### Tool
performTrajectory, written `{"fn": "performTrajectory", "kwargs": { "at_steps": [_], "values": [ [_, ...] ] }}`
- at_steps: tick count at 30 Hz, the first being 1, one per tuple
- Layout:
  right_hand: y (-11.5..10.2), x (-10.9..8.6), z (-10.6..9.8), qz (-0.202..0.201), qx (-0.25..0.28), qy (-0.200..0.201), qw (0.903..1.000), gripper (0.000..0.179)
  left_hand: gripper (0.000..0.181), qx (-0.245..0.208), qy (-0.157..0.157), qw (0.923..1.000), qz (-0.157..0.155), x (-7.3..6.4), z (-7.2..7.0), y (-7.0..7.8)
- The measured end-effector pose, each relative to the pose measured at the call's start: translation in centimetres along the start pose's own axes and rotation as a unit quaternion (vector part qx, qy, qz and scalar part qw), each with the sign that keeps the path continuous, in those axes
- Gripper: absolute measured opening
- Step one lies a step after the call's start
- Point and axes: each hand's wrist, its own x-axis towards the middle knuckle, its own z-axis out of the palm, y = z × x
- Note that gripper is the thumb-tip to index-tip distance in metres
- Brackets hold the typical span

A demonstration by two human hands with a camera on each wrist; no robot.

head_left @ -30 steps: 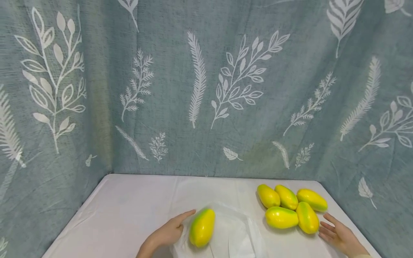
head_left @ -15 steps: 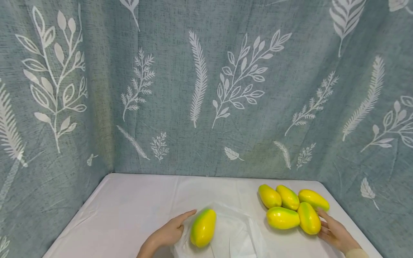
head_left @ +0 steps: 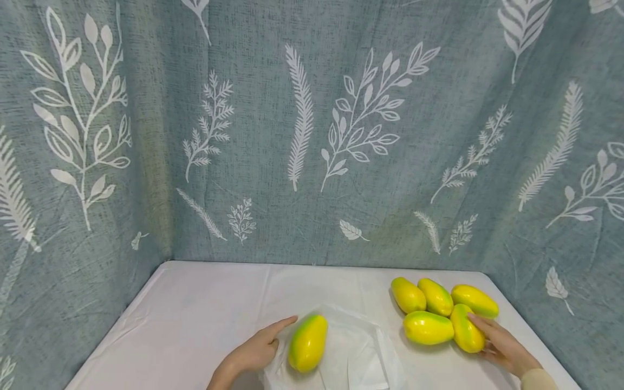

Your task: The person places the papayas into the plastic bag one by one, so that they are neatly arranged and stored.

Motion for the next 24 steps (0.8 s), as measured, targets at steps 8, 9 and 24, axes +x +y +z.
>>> {"fn": "performTrajectory", "kwargs": {
  "at_steps": [8, 9, 24],
  "values": [
    [0.1, -0.3, 0.0, -0.001, 0.014, -0.004, 0.9999, 0.089, 0.053, 0.002, -0.003, 1.0, 0.001, 0.0, 0.0, 0.0],
    [0.2, -0.3, 0.0, -0.001, 0.017, -0.004, 0.9998, 0.089, 0.053, 0.002, -0.004, 1.0, 0.001, 0.0, 0.0, 0.0],
    [1.3, -1.7, -1.8, -0.047, 0.019, -0.02, 0.9985, 0.063, 0.054, -0.005, -0.003, 1.0, -0.004, 0.0, -0.1, -0.2]
  ]
}}
